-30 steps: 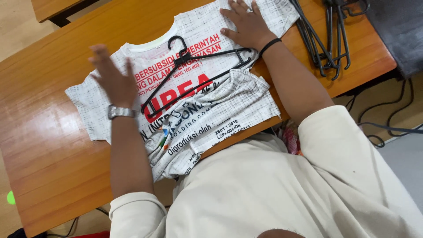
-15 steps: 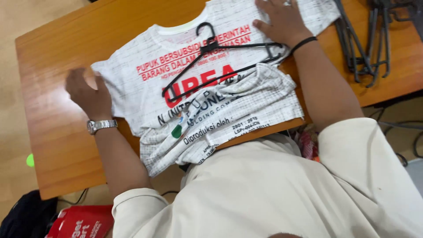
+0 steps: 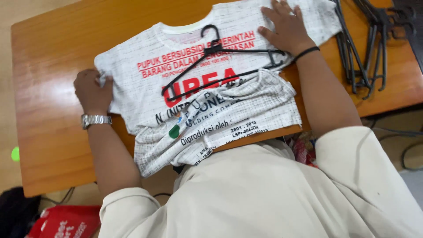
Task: A person takes a white shirt, smooths it out on a wooden table, and carefully inserts a black plastic hanger into the collar.
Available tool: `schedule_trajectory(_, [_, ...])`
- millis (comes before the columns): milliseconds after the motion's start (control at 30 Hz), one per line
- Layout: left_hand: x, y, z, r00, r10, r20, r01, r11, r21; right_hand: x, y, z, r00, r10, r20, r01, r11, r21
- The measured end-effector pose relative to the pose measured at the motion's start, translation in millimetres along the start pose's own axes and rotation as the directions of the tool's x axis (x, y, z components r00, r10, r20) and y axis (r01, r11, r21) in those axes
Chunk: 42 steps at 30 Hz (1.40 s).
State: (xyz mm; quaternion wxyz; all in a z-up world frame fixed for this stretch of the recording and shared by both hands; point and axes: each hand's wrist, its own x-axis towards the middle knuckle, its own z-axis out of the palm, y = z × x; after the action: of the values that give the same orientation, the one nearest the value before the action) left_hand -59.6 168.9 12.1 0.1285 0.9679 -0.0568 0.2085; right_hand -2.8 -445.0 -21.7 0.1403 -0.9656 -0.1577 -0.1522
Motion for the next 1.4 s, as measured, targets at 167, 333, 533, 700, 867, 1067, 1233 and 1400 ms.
schedule_trajectory(167, [-1.4,-20.3,23.7,0.996,-0.064,-0.059,0.032,0.9,-0.434,-1.6,-0.4,-4.5,0.999,-0.035,0.011,0.035,0.999,0.008])
schedule_trajectory(333, [3.9,3.1,-6.8,0.979,-0.182,0.094,0.19,0.631,-0.752,1.7,-4.1,-1.5,0.997,0.041,0.072,-0.039,0.999,-0.026])
schedule_trajectory(533, [1.7,-9.4,-19.6,0.906,-0.285,0.313,0.393,0.293,-0.871,-2.9,-1.9,-1.1,0.996,0.067,0.066,-0.065,0.997,-0.035])
schedule_trajectory(700, [-0.7,-8.2,-21.8,0.86,-0.288,0.421,0.489,0.235,-0.84,2.3,-4.2,-0.1,0.994,0.067,0.083,-0.064,0.997,-0.04])
schedule_trajectory(867, [5.6,36.7,-23.3,0.999,0.034,0.033,-0.013,0.857,-0.515,2.8,1.6,5.5,0.991,0.095,0.093,-0.091,0.995,-0.048])
schedule_trajectory(1067, [8.4,89.3,-16.7,0.913,0.375,-0.163,-0.384,0.923,-0.03,2.7,-4.5,-0.7,0.99,0.099,0.101,-0.094,0.994,-0.057])
schedule_trajectory(1233, [6.4,135.8,-34.9,0.873,0.431,-0.227,-0.475,0.856,-0.203,5.7,0.4,1.5,0.991,0.095,0.097,-0.093,0.995,-0.031])
schedule_trajectory(1400, [0.8,118.2,-35.6,0.862,0.325,-0.39,-0.461,0.823,-0.332,-0.5,-0.3,10.8,0.989,0.11,0.099,-0.107,0.994,-0.035])
